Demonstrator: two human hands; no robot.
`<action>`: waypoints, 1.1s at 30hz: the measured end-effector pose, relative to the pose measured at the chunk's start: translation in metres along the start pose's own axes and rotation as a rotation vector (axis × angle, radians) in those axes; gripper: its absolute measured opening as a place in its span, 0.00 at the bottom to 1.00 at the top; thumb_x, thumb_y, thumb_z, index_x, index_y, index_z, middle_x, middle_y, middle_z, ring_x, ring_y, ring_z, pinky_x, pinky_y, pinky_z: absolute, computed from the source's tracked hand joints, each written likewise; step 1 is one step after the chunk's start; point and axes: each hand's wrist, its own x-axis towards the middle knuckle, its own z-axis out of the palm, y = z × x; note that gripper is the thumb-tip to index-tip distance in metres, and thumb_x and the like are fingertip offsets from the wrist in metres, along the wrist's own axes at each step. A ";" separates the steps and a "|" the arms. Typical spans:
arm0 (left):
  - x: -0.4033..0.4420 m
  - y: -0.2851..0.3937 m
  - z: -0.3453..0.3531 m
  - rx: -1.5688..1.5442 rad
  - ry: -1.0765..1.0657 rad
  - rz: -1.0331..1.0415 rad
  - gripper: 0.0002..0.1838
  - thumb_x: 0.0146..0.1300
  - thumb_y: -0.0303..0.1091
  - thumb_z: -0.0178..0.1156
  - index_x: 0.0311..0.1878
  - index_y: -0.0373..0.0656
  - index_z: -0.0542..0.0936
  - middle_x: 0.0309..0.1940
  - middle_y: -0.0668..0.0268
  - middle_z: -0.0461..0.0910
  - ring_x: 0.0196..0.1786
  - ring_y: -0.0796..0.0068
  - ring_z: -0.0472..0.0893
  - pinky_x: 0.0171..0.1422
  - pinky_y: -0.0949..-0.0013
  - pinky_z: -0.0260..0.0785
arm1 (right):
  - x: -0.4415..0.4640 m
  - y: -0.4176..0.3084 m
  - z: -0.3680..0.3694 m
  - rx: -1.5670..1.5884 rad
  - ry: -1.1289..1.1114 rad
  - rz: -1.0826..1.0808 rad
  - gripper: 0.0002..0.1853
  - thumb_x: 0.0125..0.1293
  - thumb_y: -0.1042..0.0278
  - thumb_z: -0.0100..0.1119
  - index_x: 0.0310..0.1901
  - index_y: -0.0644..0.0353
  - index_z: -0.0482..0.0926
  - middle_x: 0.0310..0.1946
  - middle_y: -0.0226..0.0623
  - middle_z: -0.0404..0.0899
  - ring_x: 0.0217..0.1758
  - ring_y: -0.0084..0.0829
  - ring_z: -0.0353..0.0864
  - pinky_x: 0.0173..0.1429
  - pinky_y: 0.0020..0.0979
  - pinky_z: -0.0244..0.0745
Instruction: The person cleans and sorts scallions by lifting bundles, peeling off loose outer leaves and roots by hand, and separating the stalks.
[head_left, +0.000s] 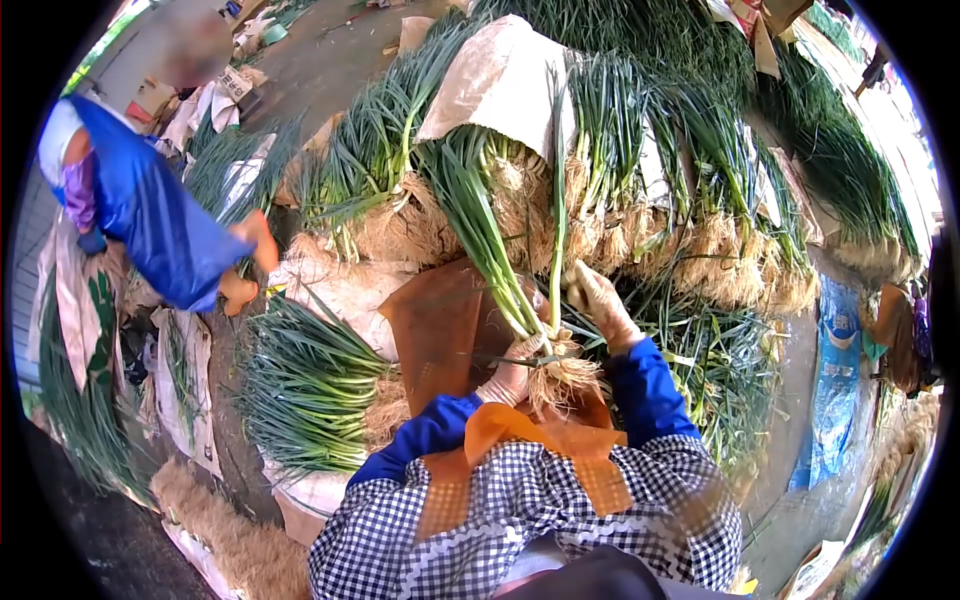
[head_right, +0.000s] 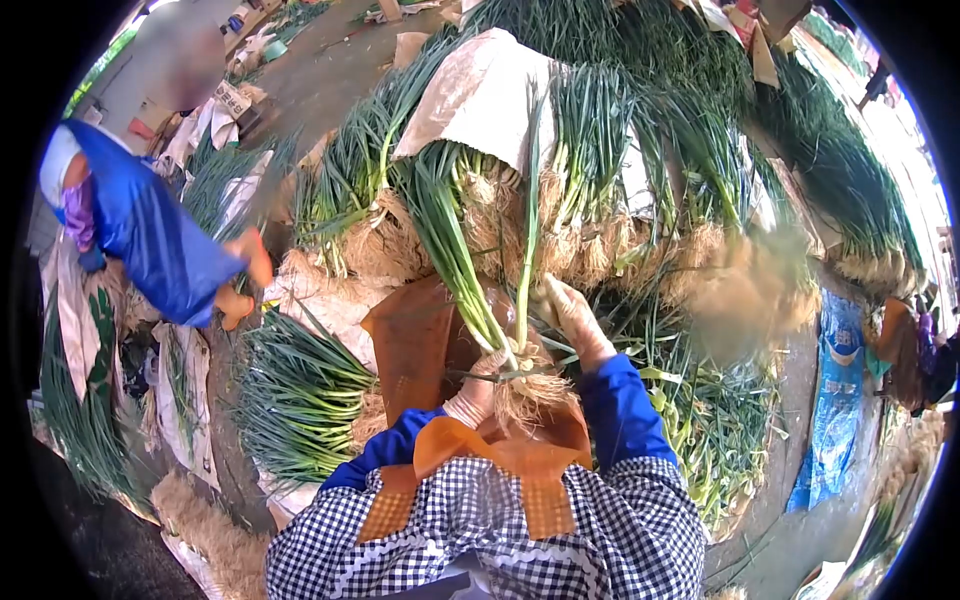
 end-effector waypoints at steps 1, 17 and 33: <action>-0.002 -0.001 -0.003 -0.008 0.030 -0.030 0.15 0.59 0.35 0.61 0.48 0.44 0.74 0.48 0.53 0.76 0.48 0.58 0.78 0.53 0.54 0.73 | 0.015 0.016 0.002 0.094 0.024 0.017 0.18 0.70 0.51 0.46 0.43 0.60 0.76 0.23 0.21 0.69 0.23 0.15 0.63 0.27 0.17 0.60; -0.004 0.031 -0.014 0.116 0.314 0.043 0.14 0.60 0.35 0.57 0.43 0.33 0.76 0.31 0.62 0.79 0.28 0.75 0.79 0.33 0.75 0.75 | -0.110 -0.038 0.029 -0.242 0.239 0.050 0.09 0.65 0.65 0.50 0.34 0.61 0.75 0.22 0.28 0.74 0.20 0.20 0.71 0.24 0.19 0.64; -0.020 0.053 -0.014 0.020 0.059 0.050 0.21 0.54 0.35 0.64 0.49 0.34 0.74 0.35 0.60 0.78 0.30 0.75 0.77 0.30 0.77 0.74 | -0.058 -0.001 -0.075 -1.880 -0.053 0.672 0.23 0.63 0.43 0.50 0.47 0.53 0.79 0.39 0.33 0.82 0.36 0.29 0.82 0.40 0.28 0.77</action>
